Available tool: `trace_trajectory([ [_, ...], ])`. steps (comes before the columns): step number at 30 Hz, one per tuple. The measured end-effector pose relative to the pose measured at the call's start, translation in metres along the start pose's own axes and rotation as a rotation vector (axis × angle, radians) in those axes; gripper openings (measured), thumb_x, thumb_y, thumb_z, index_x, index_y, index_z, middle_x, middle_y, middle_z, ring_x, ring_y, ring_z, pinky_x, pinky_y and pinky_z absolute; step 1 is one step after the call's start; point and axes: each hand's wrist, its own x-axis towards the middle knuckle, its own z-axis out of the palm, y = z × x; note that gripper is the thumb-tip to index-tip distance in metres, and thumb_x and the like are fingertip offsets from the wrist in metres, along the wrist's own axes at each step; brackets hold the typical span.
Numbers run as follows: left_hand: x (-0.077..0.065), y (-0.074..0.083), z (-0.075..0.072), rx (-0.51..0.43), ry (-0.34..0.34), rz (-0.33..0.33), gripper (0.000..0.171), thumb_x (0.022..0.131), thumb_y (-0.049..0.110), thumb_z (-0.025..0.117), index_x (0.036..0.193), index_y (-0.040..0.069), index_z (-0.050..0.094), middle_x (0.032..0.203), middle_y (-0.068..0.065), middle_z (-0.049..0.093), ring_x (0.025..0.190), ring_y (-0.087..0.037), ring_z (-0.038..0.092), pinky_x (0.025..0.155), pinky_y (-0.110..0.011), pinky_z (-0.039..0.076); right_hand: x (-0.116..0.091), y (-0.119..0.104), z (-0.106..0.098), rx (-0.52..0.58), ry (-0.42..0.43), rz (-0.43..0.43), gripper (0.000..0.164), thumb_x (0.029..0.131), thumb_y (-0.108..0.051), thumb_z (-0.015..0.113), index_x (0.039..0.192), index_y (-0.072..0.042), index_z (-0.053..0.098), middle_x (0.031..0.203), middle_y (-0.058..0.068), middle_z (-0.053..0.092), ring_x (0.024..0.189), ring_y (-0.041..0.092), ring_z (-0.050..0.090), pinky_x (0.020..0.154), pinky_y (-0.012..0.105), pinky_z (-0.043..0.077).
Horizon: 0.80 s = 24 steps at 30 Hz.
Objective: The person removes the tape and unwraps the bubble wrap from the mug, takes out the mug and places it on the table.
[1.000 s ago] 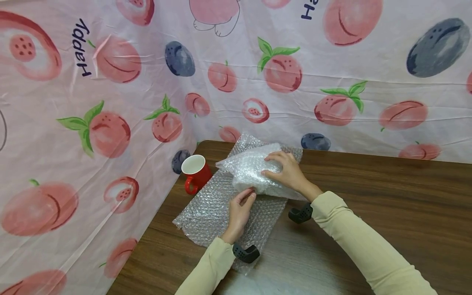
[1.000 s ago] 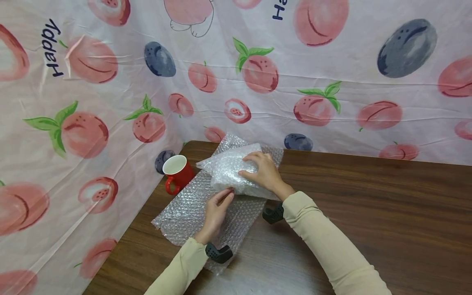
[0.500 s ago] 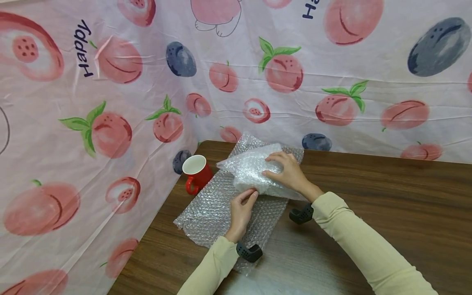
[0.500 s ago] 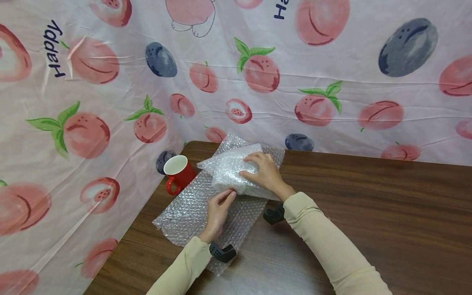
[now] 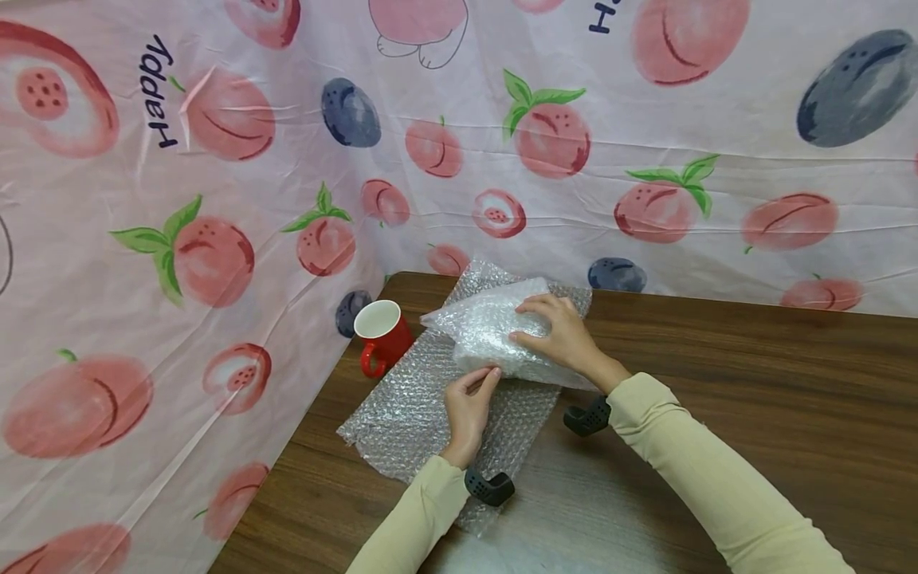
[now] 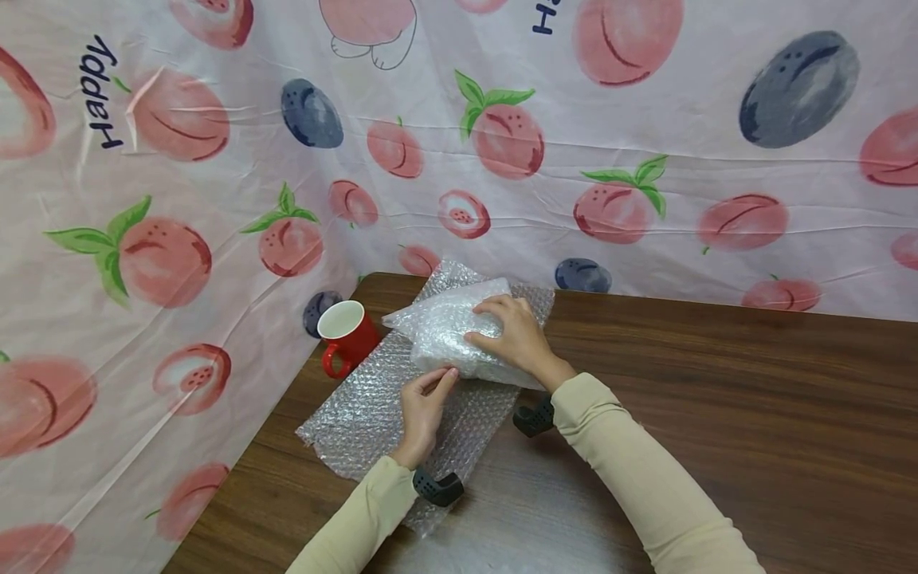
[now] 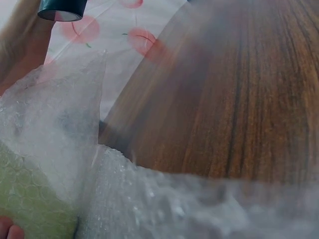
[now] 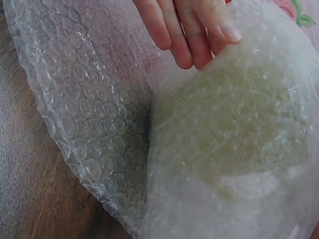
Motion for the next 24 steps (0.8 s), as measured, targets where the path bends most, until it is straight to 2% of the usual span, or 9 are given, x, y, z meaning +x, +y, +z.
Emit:
trace_trajectory([
  [7,-0.0017,-0.0016,0.0004,0.035,0.033,0.028,0.018,0.079,0.007,0.065,0.087,-0.009,0.066,0.084,-0.02,0.065,0.076,-0.031,0.063,0.064,-0.026,0.05,0.0003,-0.0001,-0.002,-0.043,-0.013,-0.024,0.042,0.071,-0.028,0.074,0.105,-0.006,0.062,0.113,0.013,0.054,0.103,0.031,0.043,0.086,0.045,0.035],
  [12,-0.0018,-0.0014,0.0008,0.018,0.034,0.033,0.017,0.079,0.006,0.065,0.086,-0.01,0.064,0.083,-0.021,0.063,0.075,-0.034,0.062,0.063,-0.022,0.049,0.0001,0.0004,-0.0024,-0.056,0.0,-0.051,0.042,0.071,-0.028,0.074,0.105,-0.006,0.062,0.112,0.013,0.055,0.102,0.031,0.044,0.085,0.045,0.034],
  [19,-0.0025,0.0016,0.0023,-0.052,0.069,0.084,0.014,0.077,0.001,0.066,0.084,-0.011,0.062,0.082,-0.021,0.063,0.075,-0.03,0.06,0.068,-0.036,0.049,0.0006,-0.0003,-0.0024,-0.056,0.004,-0.062,0.041,0.071,-0.028,0.074,0.103,-0.006,0.062,0.111,0.013,0.055,0.101,0.031,0.044,0.084,0.045,0.035],
  [24,-0.0036,0.0032,0.0047,-0.053,0.096,0.116,0.015,0.076,-0.001,0.066,0.084,-0.012,0.059,0.082,-0.022,0.061,0.075,-0.03,0.059,0.063,-0.034,0.049,0.0008,-0.0005,-0.002,-0.055,0.01,-0.069,0.041,0.07,-0.028,0.074,0.102,-0.006,0.062,0.11,0.014,0.055,0.099,0.031,0.045,0.083,0.044,0.035],
])
